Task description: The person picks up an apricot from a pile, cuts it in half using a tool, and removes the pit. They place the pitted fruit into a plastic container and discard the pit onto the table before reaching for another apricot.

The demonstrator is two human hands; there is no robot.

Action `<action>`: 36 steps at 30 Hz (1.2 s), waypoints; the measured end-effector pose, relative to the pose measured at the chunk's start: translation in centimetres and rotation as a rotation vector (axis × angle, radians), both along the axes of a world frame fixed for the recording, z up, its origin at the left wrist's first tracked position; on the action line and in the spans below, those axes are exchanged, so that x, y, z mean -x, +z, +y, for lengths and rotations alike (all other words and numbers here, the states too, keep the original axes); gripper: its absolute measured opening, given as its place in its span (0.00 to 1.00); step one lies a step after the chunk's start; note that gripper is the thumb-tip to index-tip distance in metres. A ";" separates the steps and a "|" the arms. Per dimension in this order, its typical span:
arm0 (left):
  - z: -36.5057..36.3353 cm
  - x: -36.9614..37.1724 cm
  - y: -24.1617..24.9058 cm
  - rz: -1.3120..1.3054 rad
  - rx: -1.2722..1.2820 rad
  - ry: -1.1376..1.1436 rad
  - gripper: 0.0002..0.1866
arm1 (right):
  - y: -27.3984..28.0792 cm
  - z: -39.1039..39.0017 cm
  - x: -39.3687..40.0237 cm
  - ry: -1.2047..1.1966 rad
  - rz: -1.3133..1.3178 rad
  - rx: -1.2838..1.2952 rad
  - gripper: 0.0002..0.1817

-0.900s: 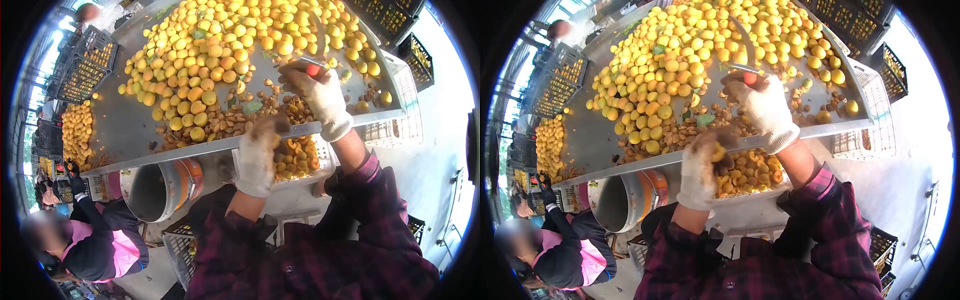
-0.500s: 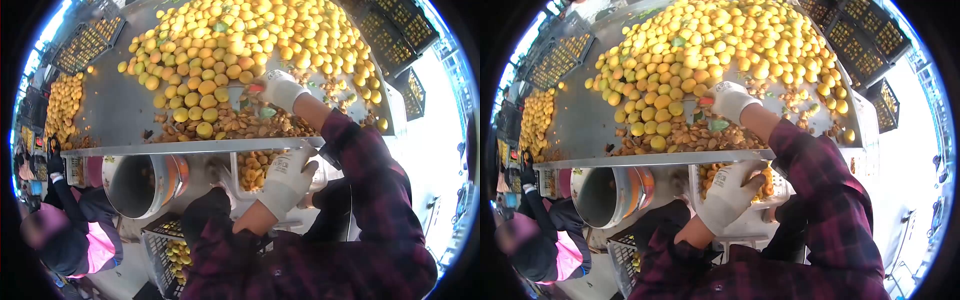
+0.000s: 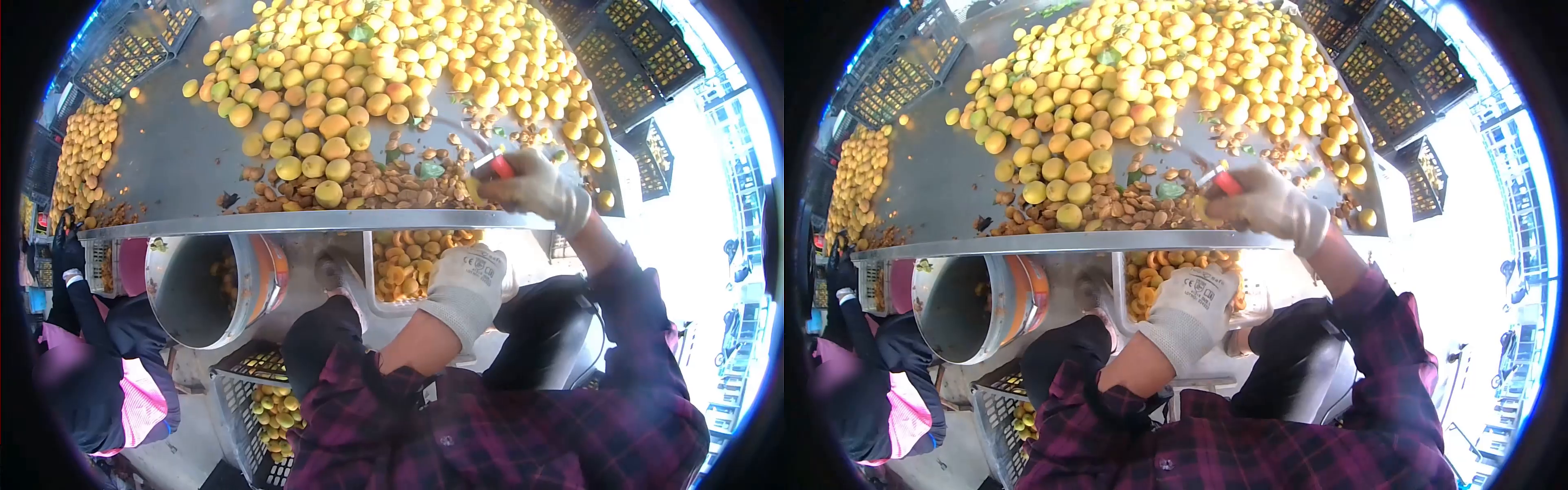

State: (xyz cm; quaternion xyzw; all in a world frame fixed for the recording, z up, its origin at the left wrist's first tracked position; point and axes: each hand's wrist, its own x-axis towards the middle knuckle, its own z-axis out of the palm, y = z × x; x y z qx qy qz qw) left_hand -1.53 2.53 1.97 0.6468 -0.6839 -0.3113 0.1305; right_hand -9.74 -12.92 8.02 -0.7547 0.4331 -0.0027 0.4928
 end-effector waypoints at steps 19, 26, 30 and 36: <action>-0.8 -1.0 0.1 -0.092 -0.167 -0.258 0.17 | -6.7 -8.1 -15.3 0.368 0.539 0.744 0.27; -0.6 -2.2 1.5 -0.069 -0.115 -0.205 0.17 | -7.3 -8.5 -13.1 0.165 0.014 0.379 0.23; 0.4 -3.6 1.4 0.078 0.108 -0.066 0.16 | 0.6 -3.1 -9.5 -0.089 -0.236 0.031 0.25; 0.1 -6.4 3.0 1.131 0.655 0.590 0.25 | 3.1 2.3 -4.0 -0.211 -0.635 -0.174 0.26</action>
